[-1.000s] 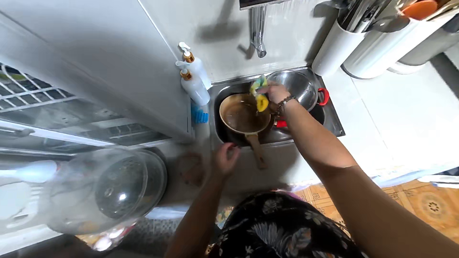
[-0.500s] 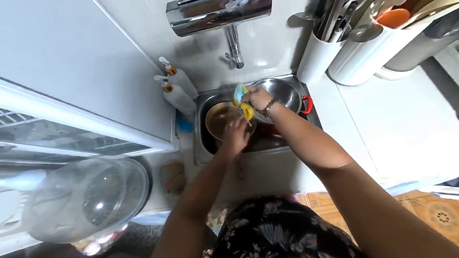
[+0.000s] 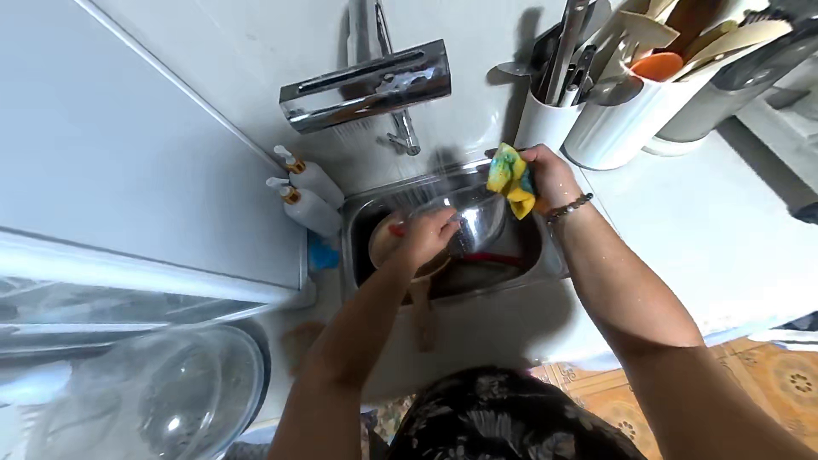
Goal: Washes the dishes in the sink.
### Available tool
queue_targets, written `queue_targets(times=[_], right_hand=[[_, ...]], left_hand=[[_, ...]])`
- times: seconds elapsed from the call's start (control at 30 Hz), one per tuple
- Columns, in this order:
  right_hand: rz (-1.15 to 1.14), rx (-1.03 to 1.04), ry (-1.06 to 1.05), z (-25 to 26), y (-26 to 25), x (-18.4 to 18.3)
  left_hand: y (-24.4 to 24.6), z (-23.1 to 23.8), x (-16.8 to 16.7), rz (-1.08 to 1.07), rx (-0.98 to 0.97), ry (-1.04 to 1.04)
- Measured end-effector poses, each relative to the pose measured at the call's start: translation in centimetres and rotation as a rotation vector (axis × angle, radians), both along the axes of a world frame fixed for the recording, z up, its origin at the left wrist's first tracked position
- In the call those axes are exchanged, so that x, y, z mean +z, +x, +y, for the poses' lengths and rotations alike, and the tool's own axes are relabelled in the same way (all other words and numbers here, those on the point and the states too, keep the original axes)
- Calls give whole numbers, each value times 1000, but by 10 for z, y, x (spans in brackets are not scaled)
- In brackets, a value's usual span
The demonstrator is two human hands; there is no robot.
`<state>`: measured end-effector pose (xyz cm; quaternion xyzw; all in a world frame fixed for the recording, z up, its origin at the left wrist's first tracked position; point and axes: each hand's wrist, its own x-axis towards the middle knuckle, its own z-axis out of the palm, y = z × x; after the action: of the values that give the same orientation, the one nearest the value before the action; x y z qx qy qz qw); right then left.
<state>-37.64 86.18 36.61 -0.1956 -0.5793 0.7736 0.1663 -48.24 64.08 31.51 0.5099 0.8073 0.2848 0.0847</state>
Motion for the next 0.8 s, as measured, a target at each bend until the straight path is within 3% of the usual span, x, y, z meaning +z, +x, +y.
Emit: queue_targets(times=[0.1, 0.2, 0.27, 0.4, 0.47, 0.57, 0.67, 0.73, 0.8], right_hand=[[49, -54, 293, -32, 10, -10], [95, -168, 968, -117, -1, -67], [39, -231, 1223, -133, -18, -82], [-401, 23, 795, -53, -57, -23], [-521, 182, 881, -37, -71, -15], [-397, -87, 879, -103, -55, -23], [-125, -186, 1030, -162, -37, -61], [-153, -200, 1043, -135, -53, -56], [-399, -81, 822, -86, -68, -34]], left_hand=[[4, -11, 14, -167, 268, 213], [15, -5, 21, -390, 483, 419], [20, -5, 14, -373, 513, 452], [30, -13, 11, -208, 505, 406], [29, -18, 11, -184, 498, 395], [11, -18, 2, -167, 539, 408], [10, -18, -2, -235, 530, 343], [9, -14, 1, -197, 522, 358], [15, -18, 5, -153, 484, 345]])
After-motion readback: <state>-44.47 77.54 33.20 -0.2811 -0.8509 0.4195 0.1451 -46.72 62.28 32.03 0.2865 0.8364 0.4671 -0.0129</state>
